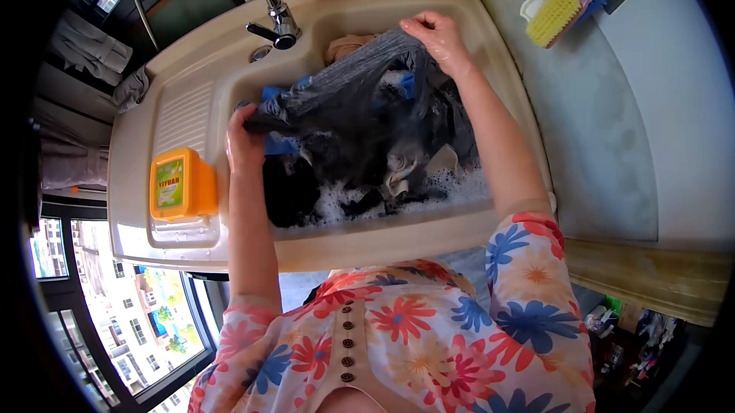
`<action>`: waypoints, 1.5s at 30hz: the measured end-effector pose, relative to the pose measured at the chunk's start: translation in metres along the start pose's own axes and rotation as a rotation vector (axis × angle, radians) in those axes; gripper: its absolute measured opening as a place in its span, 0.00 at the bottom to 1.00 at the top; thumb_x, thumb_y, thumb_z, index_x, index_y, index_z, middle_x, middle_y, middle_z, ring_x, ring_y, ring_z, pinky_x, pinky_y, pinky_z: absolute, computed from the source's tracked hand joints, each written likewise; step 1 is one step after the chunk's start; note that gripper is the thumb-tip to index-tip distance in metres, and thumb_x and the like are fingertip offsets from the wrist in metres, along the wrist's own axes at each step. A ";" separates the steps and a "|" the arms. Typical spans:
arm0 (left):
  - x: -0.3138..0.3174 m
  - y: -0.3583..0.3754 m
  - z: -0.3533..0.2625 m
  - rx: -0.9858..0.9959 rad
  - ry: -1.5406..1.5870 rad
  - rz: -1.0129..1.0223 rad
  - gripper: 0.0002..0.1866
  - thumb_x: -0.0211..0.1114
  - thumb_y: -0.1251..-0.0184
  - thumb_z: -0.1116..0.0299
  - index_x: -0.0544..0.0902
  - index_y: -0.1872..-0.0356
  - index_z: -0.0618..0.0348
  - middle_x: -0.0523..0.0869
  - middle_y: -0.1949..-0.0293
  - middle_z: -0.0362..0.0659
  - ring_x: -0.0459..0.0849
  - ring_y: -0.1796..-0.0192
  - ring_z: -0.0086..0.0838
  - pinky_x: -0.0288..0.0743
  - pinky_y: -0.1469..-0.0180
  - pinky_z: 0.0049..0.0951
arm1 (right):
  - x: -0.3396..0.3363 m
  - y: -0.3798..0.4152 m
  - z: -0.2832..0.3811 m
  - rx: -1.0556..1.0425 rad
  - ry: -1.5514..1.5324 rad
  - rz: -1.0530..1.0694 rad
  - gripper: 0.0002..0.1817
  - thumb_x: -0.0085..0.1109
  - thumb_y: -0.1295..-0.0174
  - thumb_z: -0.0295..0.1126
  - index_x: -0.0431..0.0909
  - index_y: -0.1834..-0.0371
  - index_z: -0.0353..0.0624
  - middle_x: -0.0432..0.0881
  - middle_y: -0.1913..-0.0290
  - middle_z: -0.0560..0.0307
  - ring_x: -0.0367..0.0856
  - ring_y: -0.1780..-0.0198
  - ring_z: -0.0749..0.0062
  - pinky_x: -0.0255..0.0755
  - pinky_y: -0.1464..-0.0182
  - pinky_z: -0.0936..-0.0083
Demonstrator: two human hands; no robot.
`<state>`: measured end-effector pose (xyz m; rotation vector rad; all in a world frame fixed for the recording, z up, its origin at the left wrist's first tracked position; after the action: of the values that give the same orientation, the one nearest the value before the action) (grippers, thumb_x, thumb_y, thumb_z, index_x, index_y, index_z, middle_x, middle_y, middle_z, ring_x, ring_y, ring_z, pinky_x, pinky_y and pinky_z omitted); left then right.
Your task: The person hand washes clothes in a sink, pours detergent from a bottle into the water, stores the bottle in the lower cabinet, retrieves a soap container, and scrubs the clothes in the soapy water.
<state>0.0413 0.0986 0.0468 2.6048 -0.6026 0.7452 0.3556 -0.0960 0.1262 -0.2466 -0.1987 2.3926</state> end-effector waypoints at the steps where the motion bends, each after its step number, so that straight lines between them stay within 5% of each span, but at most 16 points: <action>1: 0.008 0.016 -0.016 0.111 -0.154 0.088 0.08 0.61 0.51 0.71 0.80 0.71 0.64 0.81 0.70 0.43 0.80 0.66 0.31 0.74 0.59 0.30 | -0.002 -0.001 0.009 -0.058 -0.041 0.020 0.10 0.61 0.45 0.35 0.78 0.70 0.37 0.78 0.71 0.65 0.73 0.68 0.83 0.67 0.65 0.84; 4: 0.002 0.044 0.004 -0.025 -0.887 0.391 0.12 0.62 0.52 0.69 0.81 0.66 0.64 0.82 0.68 0.47 0.81 0.61 0.35 0.74 0.56 0.32 | -0.007 0.029 -0.034 0.138 0.195 0.258 0.08 0.63 0.48 0.32 0.78 0.72 0.40 0.79 0.71 0.64 0.73 0.68 0.84 0.68 0.63 0.85; 7: 0.006 0.067 0.019 0.093 -1.875 0.644 0.15 0.63 0.53 0.66 0.81 0.63 0.61 0.82 0.63 0.52 0.80 0.56 0.41 0.72 0.52 0.34 | -0.001 0.075 -0.105 0.214 0.533 0.442 0.09 0.65 0.52 0.34 0.79 0.78 0.40 0.79 0.78 0.63 0.74 0.74 0.82 0.68 0.68 0.81; 11: 0.034 0.058 0.017 0.373 -1.694 0.387 0.17 0.65 0.56 0.66 0.81 0.62 0.60 0.79 0.56 0.52 0.78 0.54 0.45 0.70 0.50 0.36 | 0.005 0.093 -0.118 0.405 0.537 0.447 0.07 0.63 0.52 0.30 0.78 0.77 0.37 0.78 0.80 0.63 0.74 0.75 0.83 0.67 0.70 0.82; 14: 0.056 0.061 0.071 0.417 -1.660 0.694 0.14 0.63 0.54 0.65 0.82 0.63 0.56 0.78 0.53 0.50 0.78 0.55 0.44 0.71 0.50 0.36 | -0.006 0.081 -0.104 0.279 0.487 0.373 0.10 0.65 0.54 0.35 0.78 0.79 0.39 0.78 0.81 0.59 0.73 0.77 0.79 0.66 0.71 0.81; 17: 0.059 0.074 0.101 0.347 -2.203 0.826 0.12 0.60 0.52 0.64 0.83 0.65 0.51 0.80 0.56 0.48 0.79 0.56 0.43 0.72 0.51 0.38 | -0.017 0.083 -0.101 0.248 0.473 0.466 0.08 0.64 0.53 0.34 0.79 0.78 0.40 0.78 0.80 0.58 0.74 0.76 0.81 0.67 0.70 0.80; 19: 0.047 0.071 0.109 -0.080 -2.140 0.894 0.11 0.59 0.52 0.64 0.83 0.66 0.48 0.82 0.60 0.46 0.80 0.56 0.42 0.73 0.53 0.40 | -0.014 0.103 -0.112 0.358 0.601 0.639 0.06 0.62 0.53 0.31 0.79 0.76 0.40 0.78 0.81 0.57 0.76 0.75 0.79 0.69 0.68 0.79; 21: 0.049 0.079 0.096 -0.054 -1.966 0.910 0.10 0.56 0.50 0.69 0.83 0.69 0.58 0.83 0.64 0.50 0.81 0.57 0.43 0.75 0.57 0.39 | -0.009 0.099 -0.110 0.265 0.877 0.614 0.06 0.62 0.53 0.30 0.79 0.74 0.40 0.79 0.78 0.56 0.78 0.72 0.76 0.70 0.66 0.78; 26: 0.061 0.099 0.009 0.277 -1.738 0.767 0.10 0.59 0.51 0.64 0.82 0.66 0.50 0.82 0.65 0.45 0.80 0.58 0.40 0.74 0.57 0.40 | 0.092 0.071 -0.017 -0.135 0.578 0.398 0.07 0.59 0.51 0.25 0.77 0.67 0.39 0.80 0.69 0.56 0.78 0.68 0.71 0.71 0.65 0.79; 30: 0.017 0.097 -0.030 0.201 -1.808 0.494 0.12 0.59 0.49 0.65 0.80 0.63 0.55 0.80 0.63 0.47 0.78 0.57 0.42 0.72 0.55 0.40 | 0.234 0.087 0.095 -0.444 0.415 0.530 0.07 0.59 0.50 0.27 0.77 0.68 0.39 0.79 0.68 0.53 0.78 0.67 0.64 0.71 0.65 0.75; 32: -0.021 0.089 -0.015 0.368 -1.642 0.353 0.11 0.59 0.51 0.69 0.80 0.64 0.54 0.81 0.64 0.48 0.79 0.58 0.42 0.73 0.57 0.40 | 0.296 0.106 0.134 -0.671 0.438 0.548 0.12 0.61 0.52 0.36 0.77 0.66 0.41 0.79 0.66 0.53 0.77 0.61 0.58 0.71 0.59 0.69; 34: -0.026 0.109 -0.038 0.848 -1.529 0.201 0.12 0.58 0.50 0.70 0.79 0.62 0.57 0.81 0.64 0.50 0.79 0.59 0.44 0.73 0.58 0.41 | 0.350 0.130 0.157 -0.774 0.451 0.611 0.21 0.64 0.55 0.38 0.75 0.56 0.43 0.77 0.55 0.47 0.74 0.53 0.53 0.68 0.51 0.66; 37: -0.033 0.146 -0.083 0.983 -1.474 -0.038 0.12 0.58 0.47 0.68 0.78 0.61 0.59 0.81 0.62 0.50 0.80 0.59 0.44 0.72 0.58 0.42 | 0.407 0.154 0.171 -0.904 0.670 0.490 0.27 0.66 0.57 0.40 0.73 0.52 0.44 0.74 0.52 0.46 0.70 0.47 0.55 0.66 0.48 0.64; 38: -0.063 0.132 -0.068 0.503 -1.371 0.040 0.30 0.65 0.50 0.66 0.67 0.44 0.58 0.68 0.43 0.54 0.67 0.42 0.44 0.60 0.42 0.38 | 0.421 0.156 0.169 -0.881 0.706 0.502 0.26 0.65 0.57 0.40 0.73 0.53 0.44 0.74 0.52 0.47 0.70 0.47 0.56 0.67 0.49 0.65; 41: -0.102 0.162 -0.088 -0.248 -1.233 -0.066 0.31 0.68 0.52 0.64 0.68 0.44 0.57 0.69 0.44 0.52 0.68 0.43 0.41 0.63 0.43 0.35 | 0.455 0.159 0.162 -0.822 0.835 0.619 0.24 0.64 0.56 0.40 0.74 0.55 0.43 0.75 0.54 0.49 0.71 0.47 0.57 0.68 0.51 0.65; 45: -0.138 0.179 -0.141 0.273 -1.217 -0.521 0.36 0.70 0.57 0.59 0.67 0.44 0.61 0.73 0.49 0.55 0.73 0.50 0.46 0.67 0.47 0.38 | 0.479 0.158 0.162 -0.748 0.919 0.858 0.17 0.62 0.55 0.37 0.75 0.62 0.41 0.78 0.61 0.47 0.76 0.55 0.56 0.71 0.55 0.64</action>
<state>-0.2100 0.0524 0.1205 3.0233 -0.0428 -1.0598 -0.1325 0.0983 0.1918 -2.0522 -0.6271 2.5576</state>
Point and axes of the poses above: each hand's wrist, its own y-axis away from the middle knuckle, its own x-axis out of the palm, z = x × y, the point moved 8 cm from there along -y, towards the middle knuckle
